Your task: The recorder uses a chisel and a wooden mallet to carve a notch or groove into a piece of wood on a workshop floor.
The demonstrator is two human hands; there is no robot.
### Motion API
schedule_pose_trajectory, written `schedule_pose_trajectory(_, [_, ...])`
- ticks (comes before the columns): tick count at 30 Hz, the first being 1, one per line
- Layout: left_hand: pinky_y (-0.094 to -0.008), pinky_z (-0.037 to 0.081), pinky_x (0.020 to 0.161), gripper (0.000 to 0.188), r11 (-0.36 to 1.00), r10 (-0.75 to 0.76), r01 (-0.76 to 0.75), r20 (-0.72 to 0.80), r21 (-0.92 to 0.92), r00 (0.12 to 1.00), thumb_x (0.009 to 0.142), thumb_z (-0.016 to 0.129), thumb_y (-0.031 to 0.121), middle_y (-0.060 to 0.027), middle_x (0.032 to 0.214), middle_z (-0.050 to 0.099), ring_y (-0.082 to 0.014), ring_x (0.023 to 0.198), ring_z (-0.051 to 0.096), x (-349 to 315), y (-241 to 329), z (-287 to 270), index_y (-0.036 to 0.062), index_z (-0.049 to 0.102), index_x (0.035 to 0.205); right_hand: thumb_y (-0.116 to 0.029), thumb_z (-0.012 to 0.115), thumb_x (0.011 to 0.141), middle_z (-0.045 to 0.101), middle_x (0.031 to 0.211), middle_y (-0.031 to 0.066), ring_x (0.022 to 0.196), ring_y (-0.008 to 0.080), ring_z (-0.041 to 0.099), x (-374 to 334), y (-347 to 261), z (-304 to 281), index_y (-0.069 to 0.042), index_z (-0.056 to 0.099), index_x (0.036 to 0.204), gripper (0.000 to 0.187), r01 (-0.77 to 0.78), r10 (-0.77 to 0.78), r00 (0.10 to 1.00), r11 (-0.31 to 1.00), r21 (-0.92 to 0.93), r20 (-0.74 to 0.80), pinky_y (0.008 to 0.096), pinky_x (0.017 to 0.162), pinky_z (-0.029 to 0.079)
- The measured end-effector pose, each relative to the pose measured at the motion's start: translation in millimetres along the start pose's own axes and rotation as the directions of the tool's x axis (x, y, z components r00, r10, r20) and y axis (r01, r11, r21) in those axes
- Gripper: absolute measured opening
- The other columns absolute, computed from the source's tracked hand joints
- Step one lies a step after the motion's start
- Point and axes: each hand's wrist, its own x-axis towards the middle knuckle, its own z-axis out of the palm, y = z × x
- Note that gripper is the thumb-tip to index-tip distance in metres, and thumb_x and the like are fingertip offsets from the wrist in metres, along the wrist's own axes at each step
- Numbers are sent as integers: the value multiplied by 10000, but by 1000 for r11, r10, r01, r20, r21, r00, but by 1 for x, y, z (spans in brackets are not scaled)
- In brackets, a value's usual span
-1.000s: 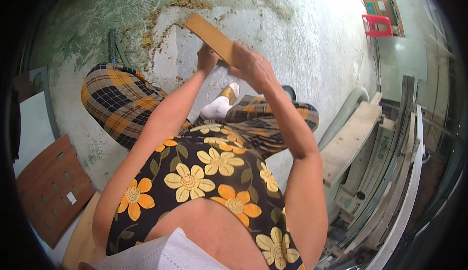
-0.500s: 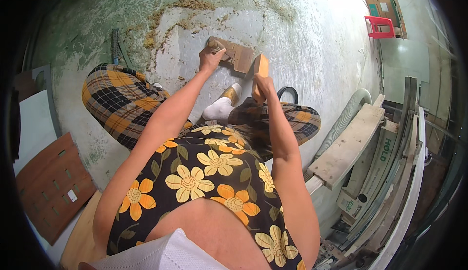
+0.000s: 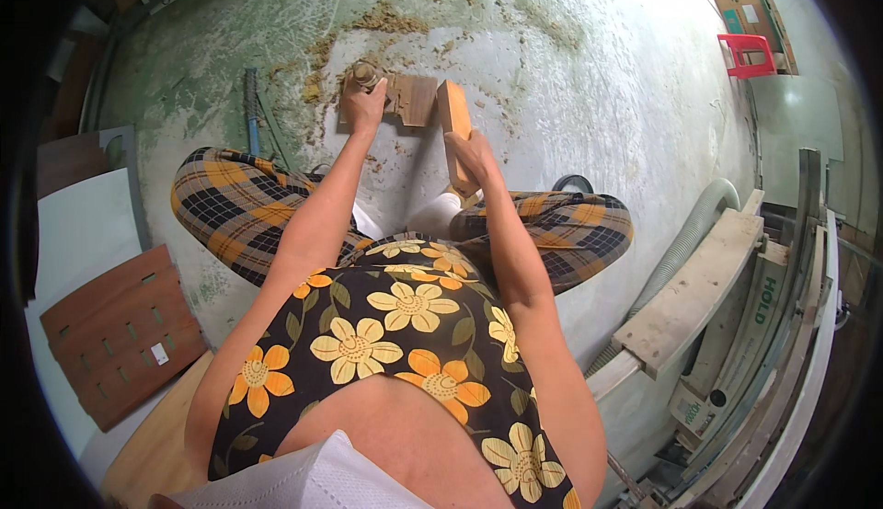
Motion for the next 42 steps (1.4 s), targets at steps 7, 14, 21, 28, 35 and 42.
schedule_pose_trajectory(7, [-481, 522, 767, 332, 992, -123, 121, 62, 44, 990, 751, 788, 259, -190, 944, 699, -396, 883, 655, -2, -10, -20, 35, 672, 966, -368, 622, 826, 659, 867, 128, 763, 212, 622, 9, -59, 18, 48, 604, 1057, 477, 211, -196, 977, 875, 435, -80, 372, 722, 503])
schedule_pose_trajectory(14, [-362, 535, 763, 274, 997, -82, 82, 155, 10, 985, 774, 791, 194, -122, 896, 721, -249, 847, 694, -15, -13, -32, 38, 692, 976, -313, 695, 798, 662, 1062, 170, 956, 246, 652, -14, -129, 3, 15, 540, 1230, 564, 524, -443, 849, 777, 348, -288, 364, 834, 510])
schedule_pose_trajectory(21, [-333, 536, 742, 250, 990, -115, 133, 254, -54, 960, 784, 775, 114, -80, 912, 720, -187, 844, 687, -19, -26, -33, 13, 671, 988, -251, 727, 816, 637, 1012, 90, 869, 153, 612, -14, -112, -10, -7, 540, 1249, 531, 663, -520, 744, 649, 373, -419, 302, 764, 516])
schedule_pose_trajectory(28, [-323, 527, 737, 283, 987, 156, -145, 222, -65, 962, 787, 755, 103, -87, 900, 692, -179, 817, 663, -38, 5, -35, 41, 621, 1028, -165, 704, 788, 621, 1043, 87, 909, 170, 608, -46, -112, -40, -33, 443, 1327, 614, 768, -548, 638, 504, 395, -542, 317, 820, 511])
schedule_pose_trajectory(35, [-407, 528, 792, 385, 936, 340, -349, 390, -49, 856, 771, 668, -24, -151, 1044, 625, -334, 937, 640, -67, 14, -27, 61, 563, 1132, -181, 740, 764, 658, 940, 83, 845, 170, 620, -71, -97, -38, 4, 573, 1130, 443, 629, -449, 777, 587, 511, -441, 306, 784, 513])
schedule_pose_trajectory(42, [-472, 512, 794, 421, 869, 329, -488, 644, 80, 691, 763, 644, -30, -123, 1147, 556, -374, 980, 613, -90, 18, -25, 122, 568, 1148, -148, 720, 757, 654, 939, 84, 837, 151, 613, -100, -73, -34, 10, 576, 1136, 436, 630, -470, 774, 632, 451, -424, 298, 765, 510])
